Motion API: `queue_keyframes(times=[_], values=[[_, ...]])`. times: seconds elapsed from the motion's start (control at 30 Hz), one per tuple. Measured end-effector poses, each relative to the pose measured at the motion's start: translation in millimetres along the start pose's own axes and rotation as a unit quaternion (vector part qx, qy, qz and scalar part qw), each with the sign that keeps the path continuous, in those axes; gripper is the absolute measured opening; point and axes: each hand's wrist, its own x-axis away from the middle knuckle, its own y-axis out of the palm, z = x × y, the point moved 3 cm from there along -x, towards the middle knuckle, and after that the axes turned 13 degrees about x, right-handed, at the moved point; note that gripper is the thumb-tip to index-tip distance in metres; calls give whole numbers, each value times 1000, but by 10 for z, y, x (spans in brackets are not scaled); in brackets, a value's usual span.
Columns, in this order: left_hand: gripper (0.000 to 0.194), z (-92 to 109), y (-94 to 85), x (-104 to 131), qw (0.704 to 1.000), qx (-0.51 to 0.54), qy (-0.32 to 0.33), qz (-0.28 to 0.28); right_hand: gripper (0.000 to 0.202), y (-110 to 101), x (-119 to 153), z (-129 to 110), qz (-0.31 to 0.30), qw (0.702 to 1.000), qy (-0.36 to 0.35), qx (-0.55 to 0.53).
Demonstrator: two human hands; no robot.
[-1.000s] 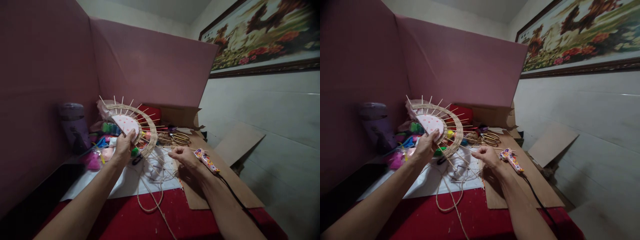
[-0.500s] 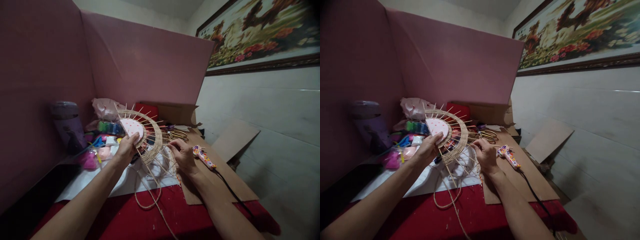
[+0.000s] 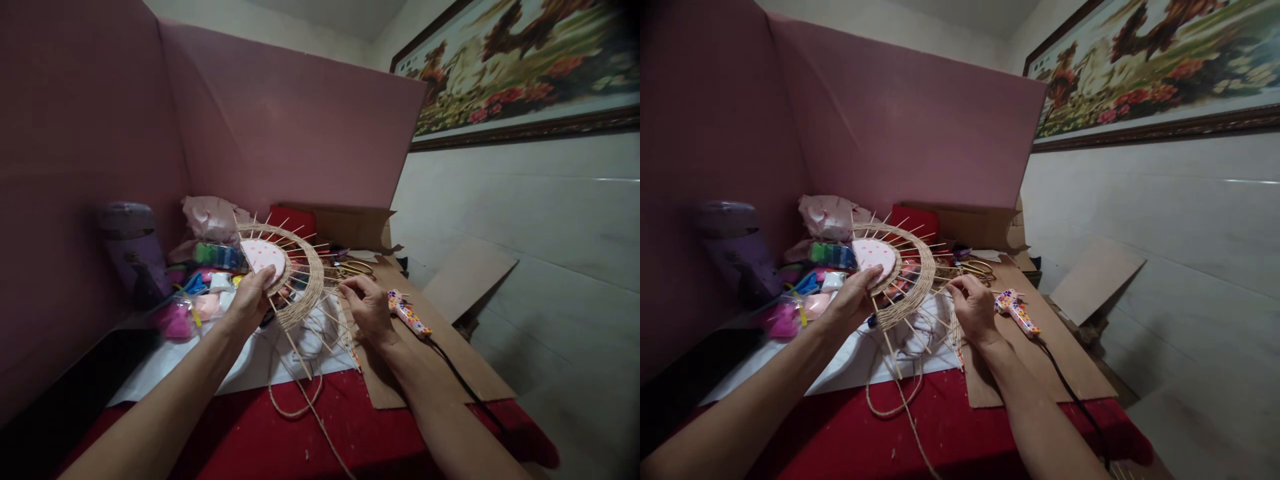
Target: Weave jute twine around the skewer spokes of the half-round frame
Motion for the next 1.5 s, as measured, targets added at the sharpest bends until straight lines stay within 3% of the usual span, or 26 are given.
queue_keyframes(times=[0.23, 0.57, 0.87, 1.13, 1.5], values=[[13, 10, -17, -7, 1000, 14, 9, 1, 12, -31, -3, 16, 28, 1000, 1, 12], [11, 92, 3, 18, 995, 61, 39, 69, 11, -58, -2, 19, 57, 997, 8, 42], [10, 86, -8, -3, 996, 66, 46, 34, 11, 16, -38, 117, 55, 997, 19, 50], [8, 77, 21, 19, 999, 32, 27, 28, 19, -60, -52, 158, 61, 992, 73, 86], [7, 7, -3, -3, 999, 5, -29, -17, 12, -66, -68, 120, 68, 994, 17, 84]])
